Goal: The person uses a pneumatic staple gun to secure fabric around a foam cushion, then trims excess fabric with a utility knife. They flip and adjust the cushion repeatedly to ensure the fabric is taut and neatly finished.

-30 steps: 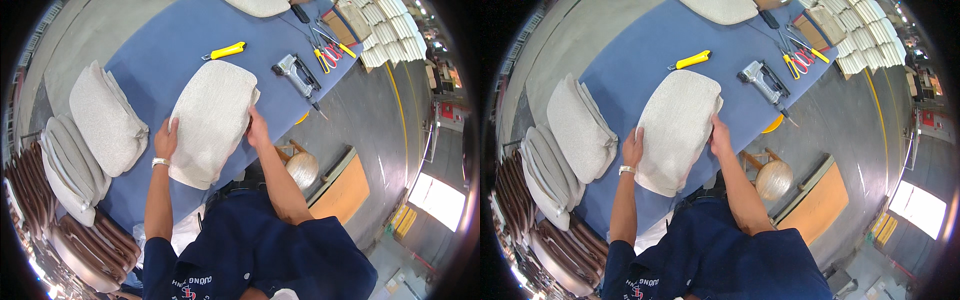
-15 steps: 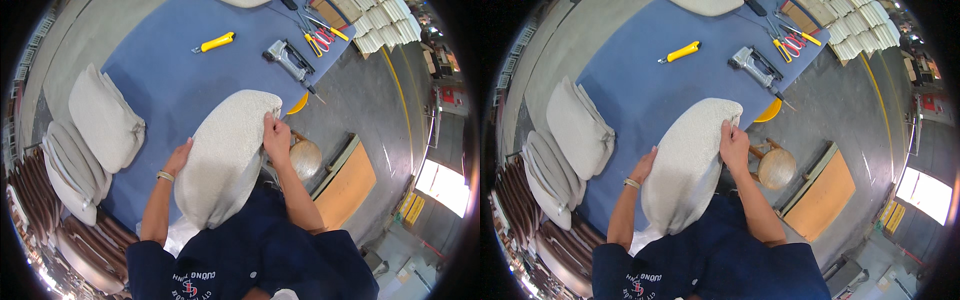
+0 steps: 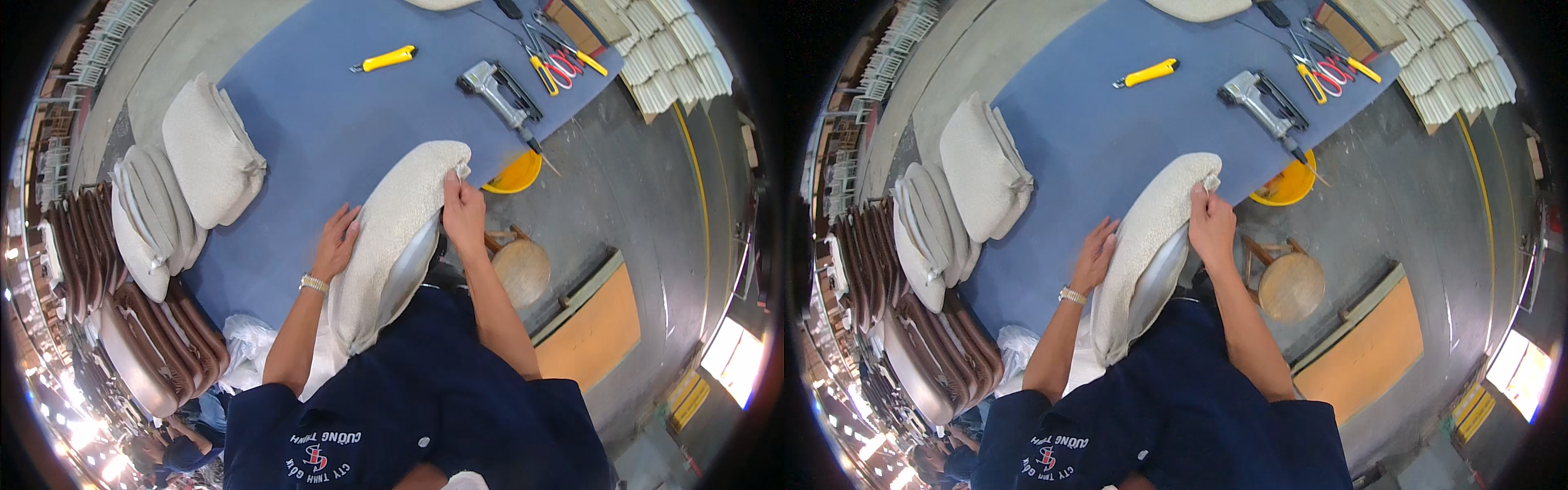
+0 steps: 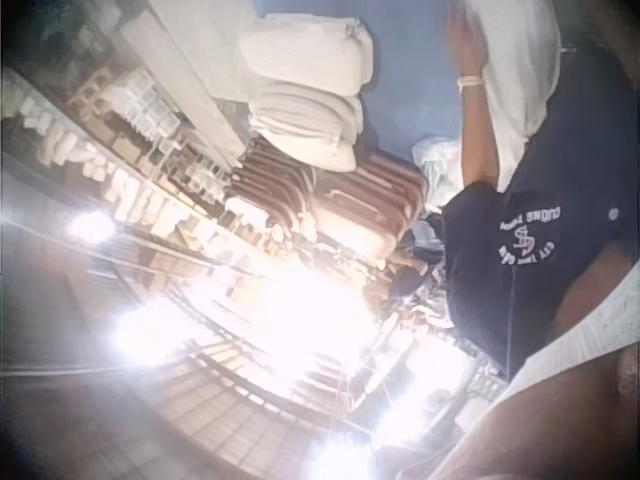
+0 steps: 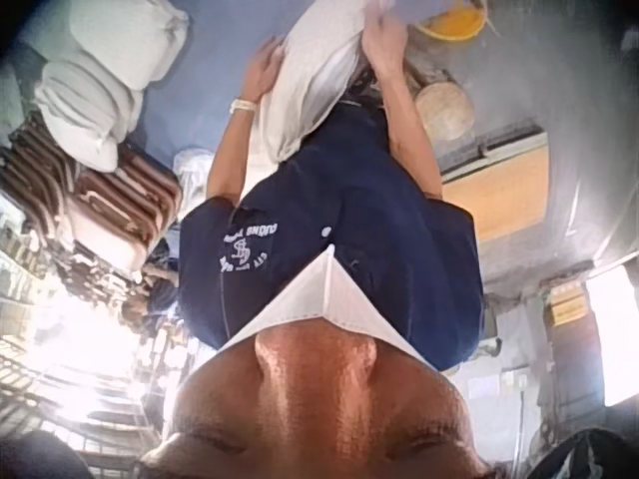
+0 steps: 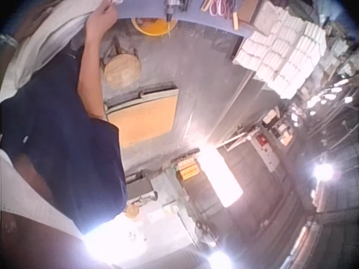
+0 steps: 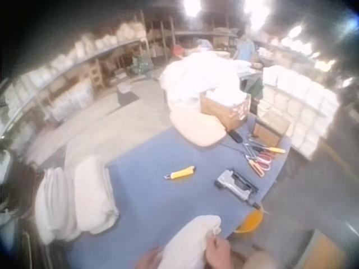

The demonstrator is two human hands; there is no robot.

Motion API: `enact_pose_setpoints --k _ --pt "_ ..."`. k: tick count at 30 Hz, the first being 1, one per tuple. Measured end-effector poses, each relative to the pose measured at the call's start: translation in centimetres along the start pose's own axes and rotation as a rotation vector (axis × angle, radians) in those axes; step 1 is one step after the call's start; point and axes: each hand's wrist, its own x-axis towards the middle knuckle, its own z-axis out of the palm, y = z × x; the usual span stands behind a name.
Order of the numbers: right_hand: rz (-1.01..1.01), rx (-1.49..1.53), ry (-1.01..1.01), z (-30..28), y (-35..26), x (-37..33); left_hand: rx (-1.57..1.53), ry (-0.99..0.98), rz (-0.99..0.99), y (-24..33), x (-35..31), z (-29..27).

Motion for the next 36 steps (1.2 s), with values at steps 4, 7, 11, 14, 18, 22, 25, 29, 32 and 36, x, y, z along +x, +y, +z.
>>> enact_pose_setpoints --k 4,7,11,14,18,22,25,29,32,36 --pt "-0.135 0.119 -0.022 1.5 2.0 0.2 -0.022 -0.147 0.102 2.5 9.2 0.6" --pt "-0.168 0.309 -0.059 2.5 0.7 0.1 -0.103 -0.277 0.084 5.4 14.5 2.7" --pt "0.077 0.411 -0.155 2.7 -1.0 -0.3 -0.474 -0.467 0.002 6.0 15.1 3.5" --pt "0.044 0.345 -0.142 3.6 -0.5 0.2 -0.654 -0.536 -0.011 8.3 13.8 2.1" --pt "0.087 0.477 -0.126 2.8 -0.1 -0.2 -0.332 -0.531 0.285 14.1 10.8 -1.2" --pt "0.072 0.539 -0.208 2.5 0.6 0.5 -0.522 -0.554 0.272 13.1 13.3 -2.1" --pt "0.039 0.584 -0.271 4.9 0.6 1.0 -0.662 -0.342 -0.089 8.2 17.0 -0.1" --pt "0.106 0.689 -0.252 4.6 1.0 0.7 -0.634 -0.501 -0.154 4.1 16.6 1.3" --pt "0.127 0.651 -0.204 2.6 3.6 -0.8 -0.081 -0.382 0.03 4.0 15.9 0.6" --pt "0.348 1.062 -0.258 -0.2 5.7 -3.1 -0.136 -0.253 -0.019 3.2 14.6 1.6"
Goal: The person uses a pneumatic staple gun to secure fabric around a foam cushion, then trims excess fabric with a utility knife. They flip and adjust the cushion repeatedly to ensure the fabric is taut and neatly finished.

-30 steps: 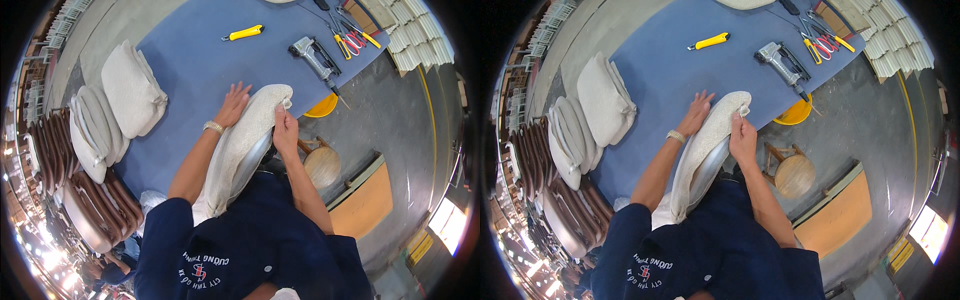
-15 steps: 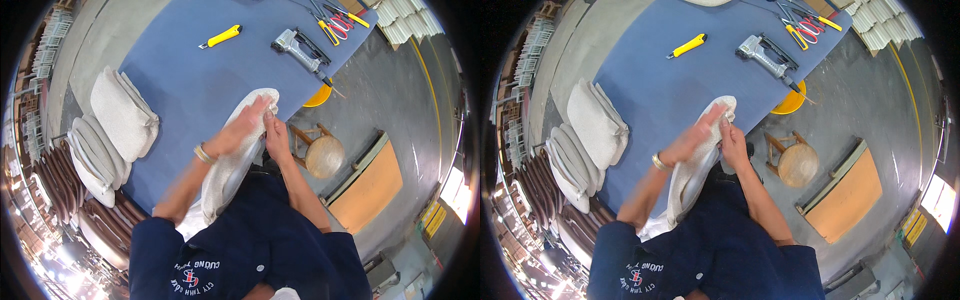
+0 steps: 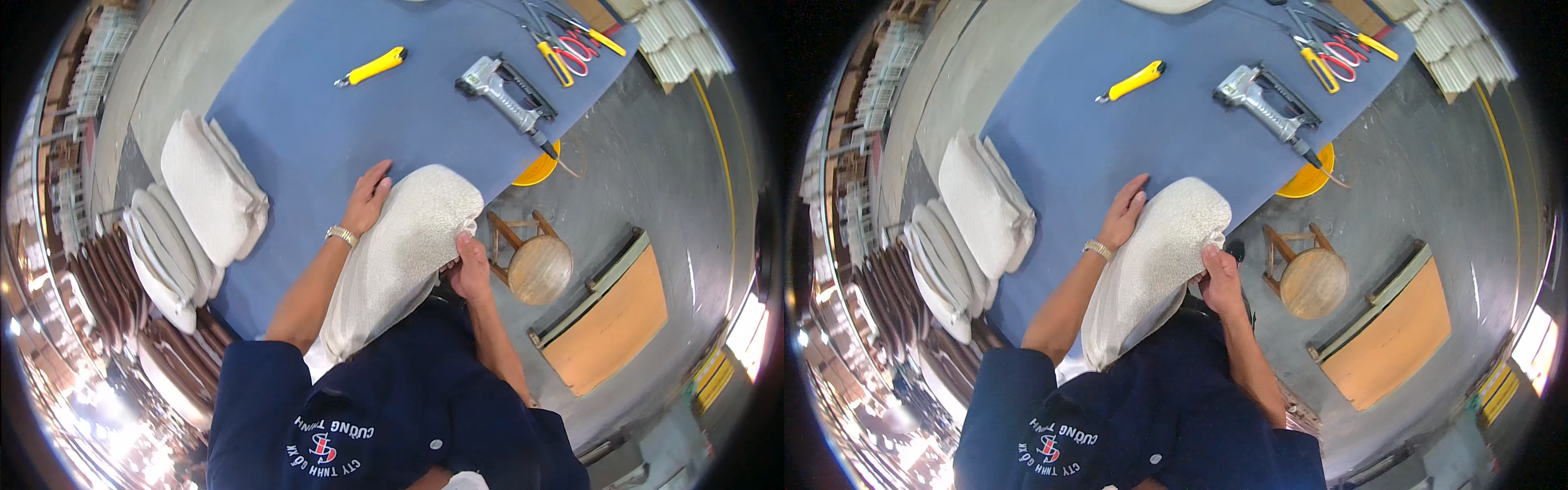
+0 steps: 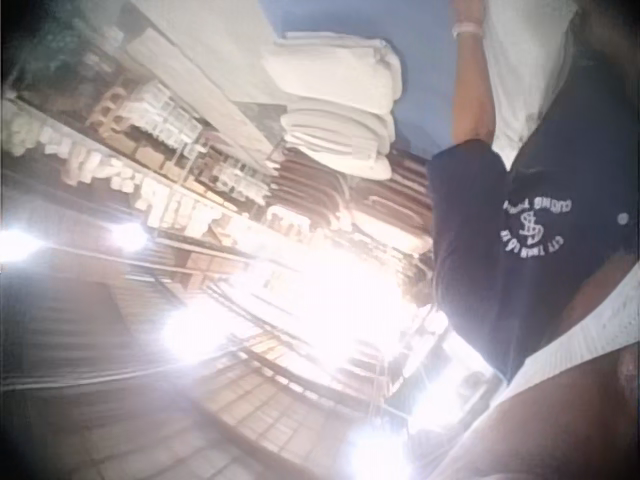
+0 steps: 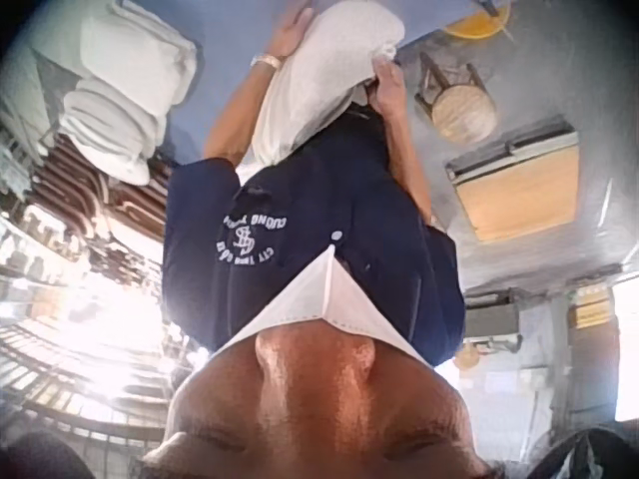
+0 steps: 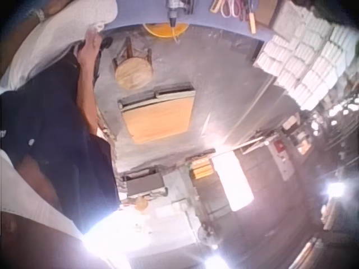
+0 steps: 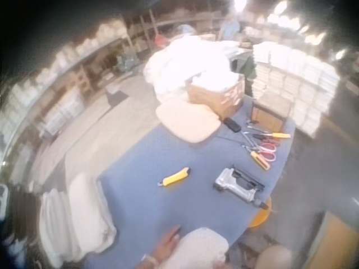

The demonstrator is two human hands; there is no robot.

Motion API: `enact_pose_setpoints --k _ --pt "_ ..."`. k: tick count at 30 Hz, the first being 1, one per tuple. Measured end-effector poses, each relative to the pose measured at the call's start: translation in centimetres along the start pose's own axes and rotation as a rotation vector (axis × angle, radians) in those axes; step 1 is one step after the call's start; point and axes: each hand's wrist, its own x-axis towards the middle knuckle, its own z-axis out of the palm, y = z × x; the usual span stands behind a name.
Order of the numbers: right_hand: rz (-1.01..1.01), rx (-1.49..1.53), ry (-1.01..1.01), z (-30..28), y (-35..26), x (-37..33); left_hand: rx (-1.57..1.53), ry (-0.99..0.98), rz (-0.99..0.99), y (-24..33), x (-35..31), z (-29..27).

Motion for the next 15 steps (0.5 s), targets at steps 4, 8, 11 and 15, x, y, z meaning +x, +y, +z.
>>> enact_pose_setpoints --k 4,8,11,15 --pt "-0.036 0.041 -0.379 -0.1 -1.8 -1.4 -0.148 -0.229 -0.269 2.4 0.4 -1.1" --pt "-0.101 -0.023 -0.364 2.7 -3.6 -4.0 -0.513 -0.343 -0.52 2.7 1.5 -3.5" --pt "-0.187 -0.012 -0.27 3.1 -4.5 -4.1 -0.569 -0.172 -0.421 3.8 -0.3 -3.1" --pt "-0.081 0.036 0.076 3.9 -5.1 -2.0 -0.183 -0.251 -0.284 3.1 -1.5 -1.2"
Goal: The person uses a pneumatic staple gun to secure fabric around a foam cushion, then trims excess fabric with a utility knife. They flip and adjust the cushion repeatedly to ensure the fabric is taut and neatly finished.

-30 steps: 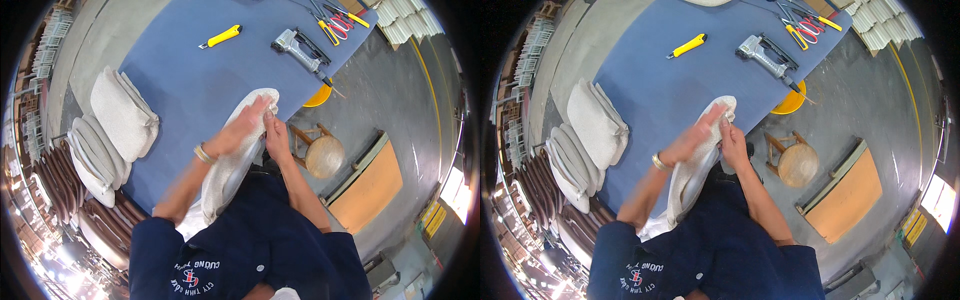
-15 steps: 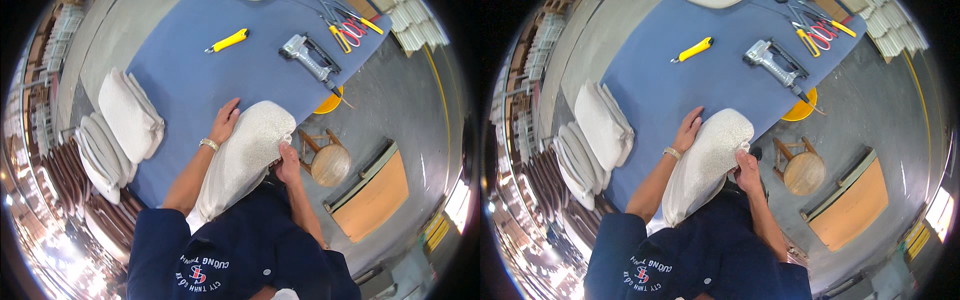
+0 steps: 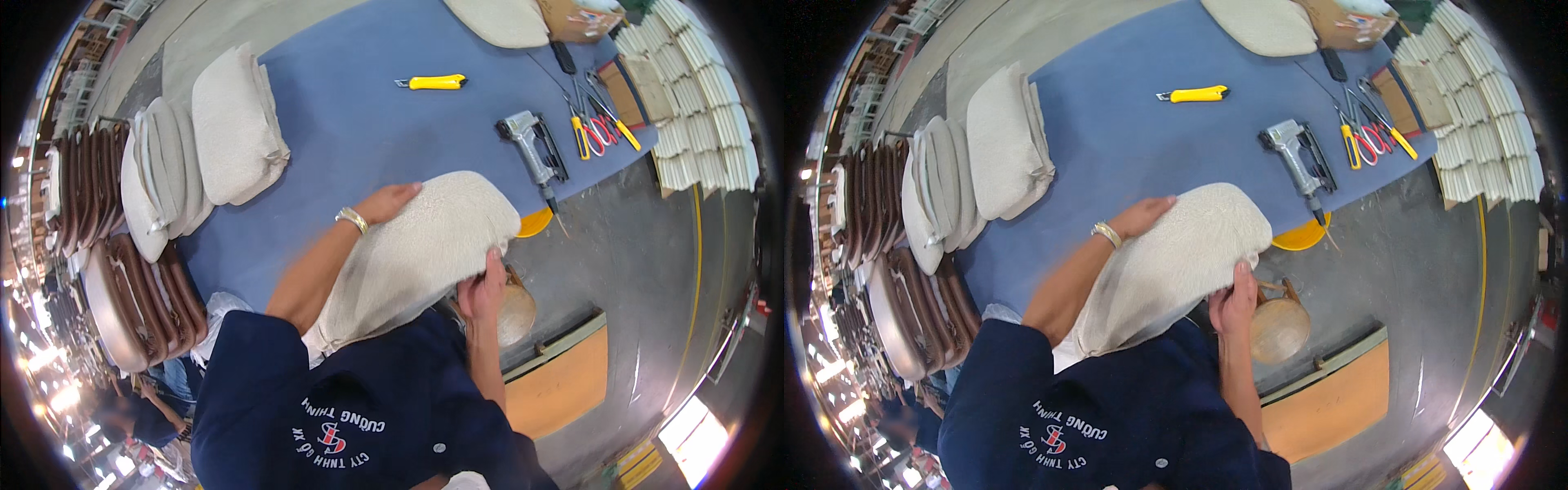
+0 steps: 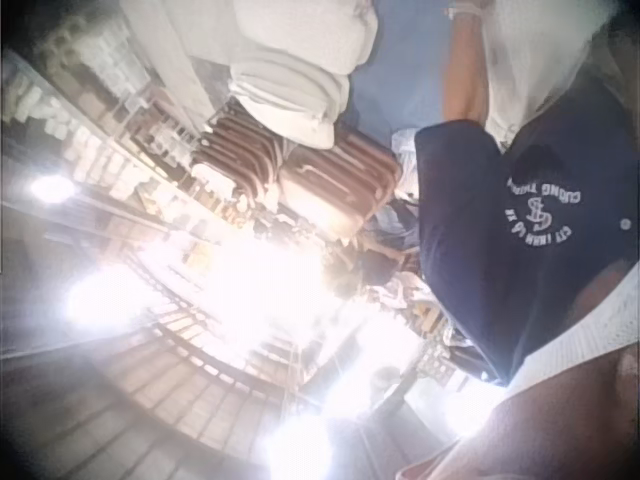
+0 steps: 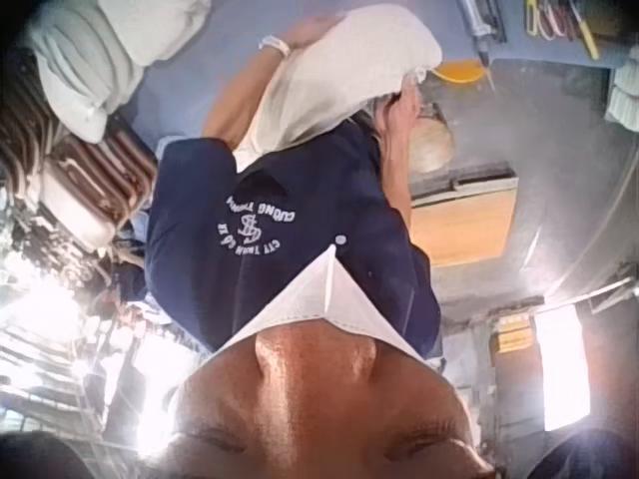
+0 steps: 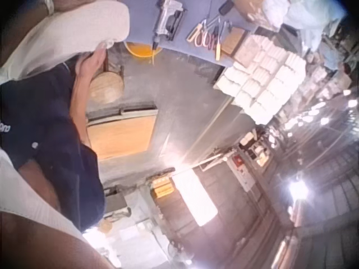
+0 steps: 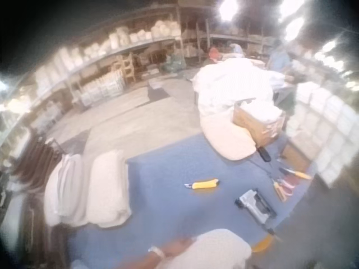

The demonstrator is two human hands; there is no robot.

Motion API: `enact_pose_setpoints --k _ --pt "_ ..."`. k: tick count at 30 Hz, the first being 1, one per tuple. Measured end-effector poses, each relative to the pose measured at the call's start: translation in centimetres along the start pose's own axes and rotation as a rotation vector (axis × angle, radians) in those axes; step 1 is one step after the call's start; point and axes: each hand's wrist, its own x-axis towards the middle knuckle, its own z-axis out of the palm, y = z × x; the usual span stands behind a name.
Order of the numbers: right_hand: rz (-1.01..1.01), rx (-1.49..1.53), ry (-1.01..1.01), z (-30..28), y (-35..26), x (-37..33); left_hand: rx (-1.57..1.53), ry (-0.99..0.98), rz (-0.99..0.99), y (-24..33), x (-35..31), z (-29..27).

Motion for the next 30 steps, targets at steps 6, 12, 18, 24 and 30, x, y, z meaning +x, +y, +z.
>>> enact_pose_setpoints --k 6,12,18,24,30 --pt "-0.005 -0.177 -0.078 -3.7 2.6 2.9 0.148 0.154 0.398 -2.2 -2.3 5.9" --pt "-0.145 -0.627 -0.096 0.1 1.6 5.0 0.075 -0.006 0.255 6.3 1.9 1.6" --pt "-0.197 -0.47 -0.097 -1.6 3.9 7.0 -0.166 -0.225 0.283 5.5 2.6 3.8" --pt "-0.069 -0.322 -0.163 -2.6 4.2 6.9 0.321 -0.017 0.459 8.9 -2.6 5.0" --pt "0.3 -0.163 -0.361 -4.1 -0.1 7.8 0.426 0.063 0.455 9.0 -3.3 5.9"
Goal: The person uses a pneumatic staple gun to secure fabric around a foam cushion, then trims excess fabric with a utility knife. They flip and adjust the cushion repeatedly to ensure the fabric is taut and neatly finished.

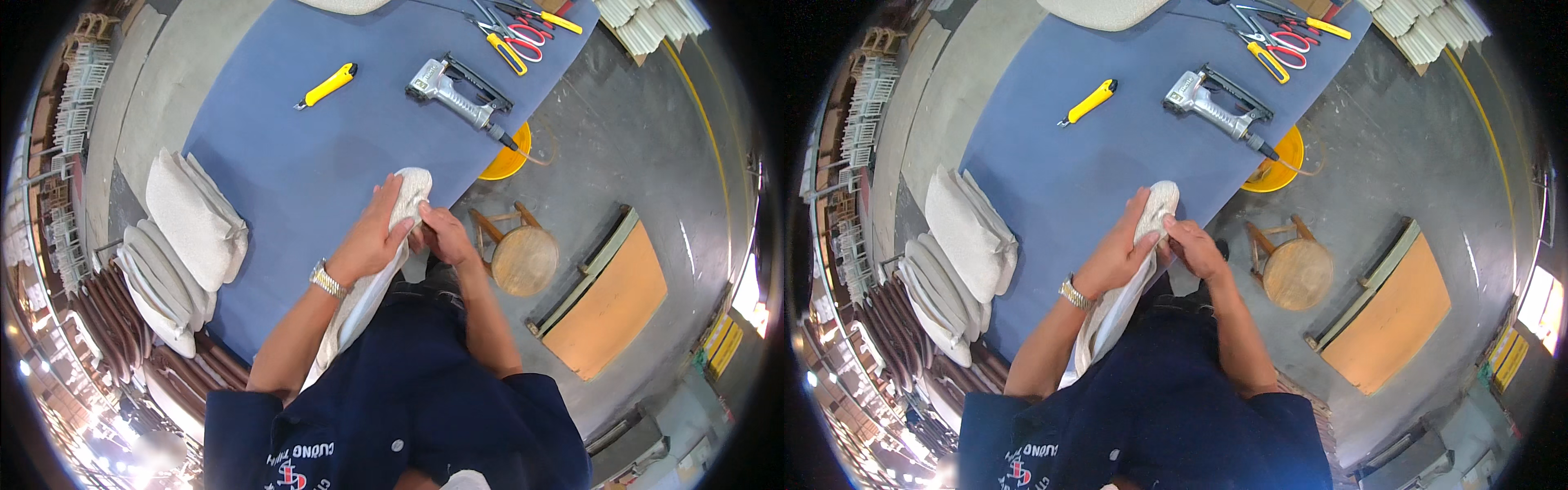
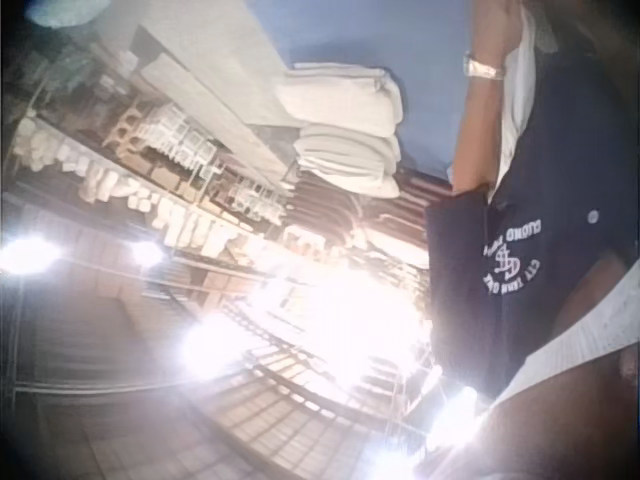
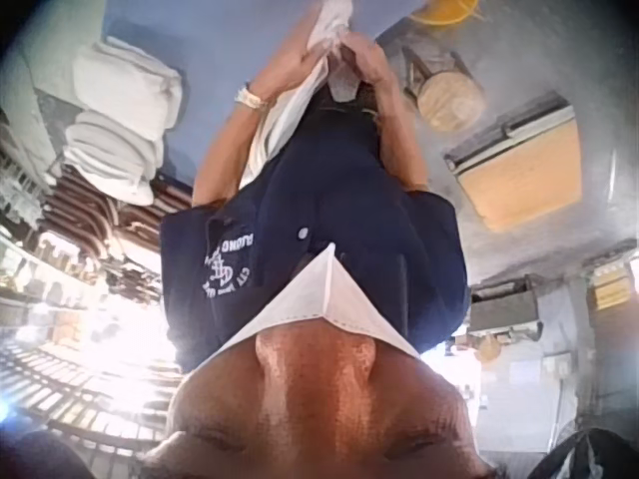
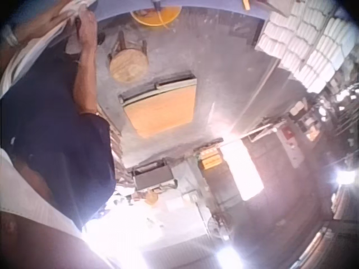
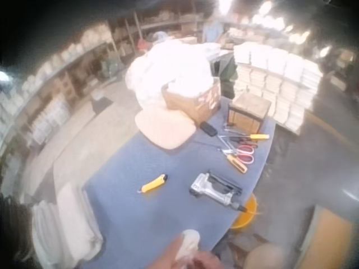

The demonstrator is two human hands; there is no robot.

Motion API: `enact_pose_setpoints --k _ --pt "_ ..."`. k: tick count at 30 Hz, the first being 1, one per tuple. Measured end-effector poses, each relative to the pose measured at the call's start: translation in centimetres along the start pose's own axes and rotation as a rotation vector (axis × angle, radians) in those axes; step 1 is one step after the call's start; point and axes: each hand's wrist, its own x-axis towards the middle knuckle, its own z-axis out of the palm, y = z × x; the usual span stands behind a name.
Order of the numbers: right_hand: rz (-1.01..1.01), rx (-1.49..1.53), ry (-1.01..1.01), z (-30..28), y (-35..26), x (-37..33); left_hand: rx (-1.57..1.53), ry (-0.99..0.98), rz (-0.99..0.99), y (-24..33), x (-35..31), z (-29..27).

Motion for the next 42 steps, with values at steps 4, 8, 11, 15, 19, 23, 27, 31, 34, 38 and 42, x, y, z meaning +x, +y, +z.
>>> enact_pose_setpoints --k 4,8,11,15,19,23,27,31,34,38,42 --pt "-0.19 -0.702 0.263 -4.1 -8.9 1.6 0.118 0.033 -0.093 1.5 -0.2 0.4" --pt "-0.653 -1.786 0.663 -6.9 -12.1 9.9 0.16 0.018 -0.165 2.9 0.3 0.7" --pt "-0.504 -1.95 0.612 -7.2 -12.3 13.4 0.189 0.029 -0.193 3.3 0.4 0.7" --pt "-0.261 -1.857 0.597 -7.0 -14.8 14.1 0.203 0.04 -0.187 3.1 0.5 0.9" --pt "-0.452 -1.431 0.486 -2.2 -15.9 3.7 0.234 0.097 -0.16 2.5 0.3 1.8" --pt "-0.358 -1.06 0.272 1.9 -11.4 -8.3 0.248 0.121 -0.161 3.5 -0.2 2.2" --pt "-0.475 -1.213 0.152 2.8 -8.2 -10.0 0.258 0.131 -0.151 3.4 -0.3 2.3" --pt "-0.435 -1.25 0.238 2.4 -7.4 -9.8 0.228 0.121 -0.157 3.4 -0.2 2.1" --pt "-0.435 -1.281 0.214 2.3 -7.5 -9.5 0.208 0.104 -0.158 3.2 -0.1 2.0" --pt "-0.386 -1.289 0.219 2.8 -7.6 -9.2 0.186 0.099 -0.151 3.3 -0.3 1.9" --pt "-0.307 -1.309 0.242 3.5 -7.9 -9.7 0.185 0.112 -0.135 3.1 -0.8 2.2"
